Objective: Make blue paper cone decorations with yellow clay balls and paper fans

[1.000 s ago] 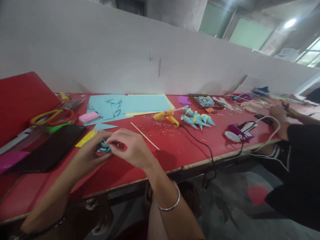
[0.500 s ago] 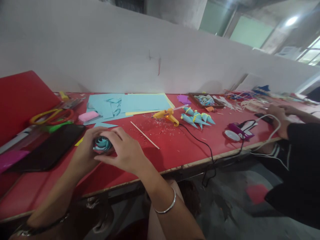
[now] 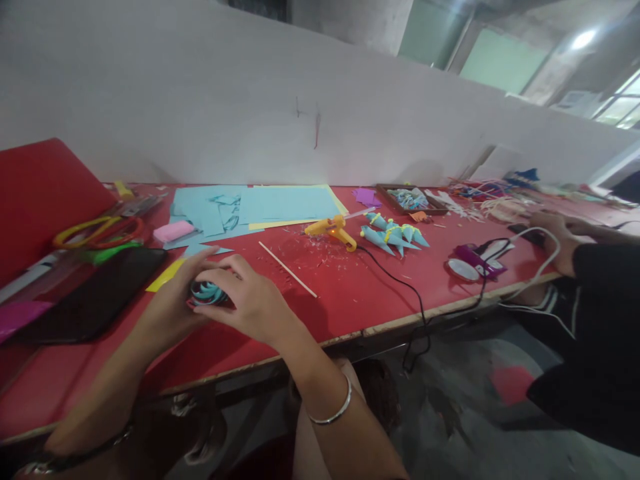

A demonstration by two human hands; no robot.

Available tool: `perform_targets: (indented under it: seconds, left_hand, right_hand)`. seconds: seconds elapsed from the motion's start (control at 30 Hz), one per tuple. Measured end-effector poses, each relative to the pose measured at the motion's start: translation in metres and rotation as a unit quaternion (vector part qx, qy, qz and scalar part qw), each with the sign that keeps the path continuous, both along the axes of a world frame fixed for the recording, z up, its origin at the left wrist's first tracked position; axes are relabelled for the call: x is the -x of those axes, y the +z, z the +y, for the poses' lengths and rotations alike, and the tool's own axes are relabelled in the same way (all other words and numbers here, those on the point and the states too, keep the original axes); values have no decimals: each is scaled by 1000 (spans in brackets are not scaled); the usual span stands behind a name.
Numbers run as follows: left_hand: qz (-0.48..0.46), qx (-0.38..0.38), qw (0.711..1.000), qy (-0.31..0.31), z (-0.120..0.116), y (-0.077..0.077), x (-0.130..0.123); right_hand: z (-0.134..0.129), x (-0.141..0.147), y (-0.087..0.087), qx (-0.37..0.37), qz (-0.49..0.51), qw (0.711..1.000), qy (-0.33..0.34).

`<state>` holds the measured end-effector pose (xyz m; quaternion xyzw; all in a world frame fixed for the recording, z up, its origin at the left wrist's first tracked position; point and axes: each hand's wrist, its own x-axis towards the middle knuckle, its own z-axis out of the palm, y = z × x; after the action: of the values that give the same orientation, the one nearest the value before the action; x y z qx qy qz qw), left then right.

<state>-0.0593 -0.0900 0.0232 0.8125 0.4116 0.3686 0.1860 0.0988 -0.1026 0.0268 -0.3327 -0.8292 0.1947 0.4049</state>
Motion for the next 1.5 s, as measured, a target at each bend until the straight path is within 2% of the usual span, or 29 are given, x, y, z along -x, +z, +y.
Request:
perform_targets:
  seconds: [0.13,0.33,0.47,0.57,0.8,0.97,1.23,1.5]
  left_hand:
    - [26,-3,1000,-6,1,5,4]
    - [16,62,998,-23,0,5,4]
    - [15,74,997,-36,0,2,4]
    - [12,63,998,-19,2,-1,5]
    - [11,12,1000,19,3,-4,6]
    - [26,3,999,39,5,-5,5]
    - [5,-35,999,33,8,-13,4]
    - [30,35,997,62,4,-11,5]
  right_hand:
    - [0,-2,0,4,4,1000,20]
    - [0,-4,1,-9,-12,1000,25]
    - [0,-1,1,-38,-23,999,12]
    - [-1,3,0,-52,-38,998,-11]
    - [-3,10,-3,-26,-36,998,-51]
    - [-2,10,-1,-5,-60,997,-48]
    - [-3,10,0,8,-61,998,-27]
    - [-2,8,-1,2,-39,999,7]
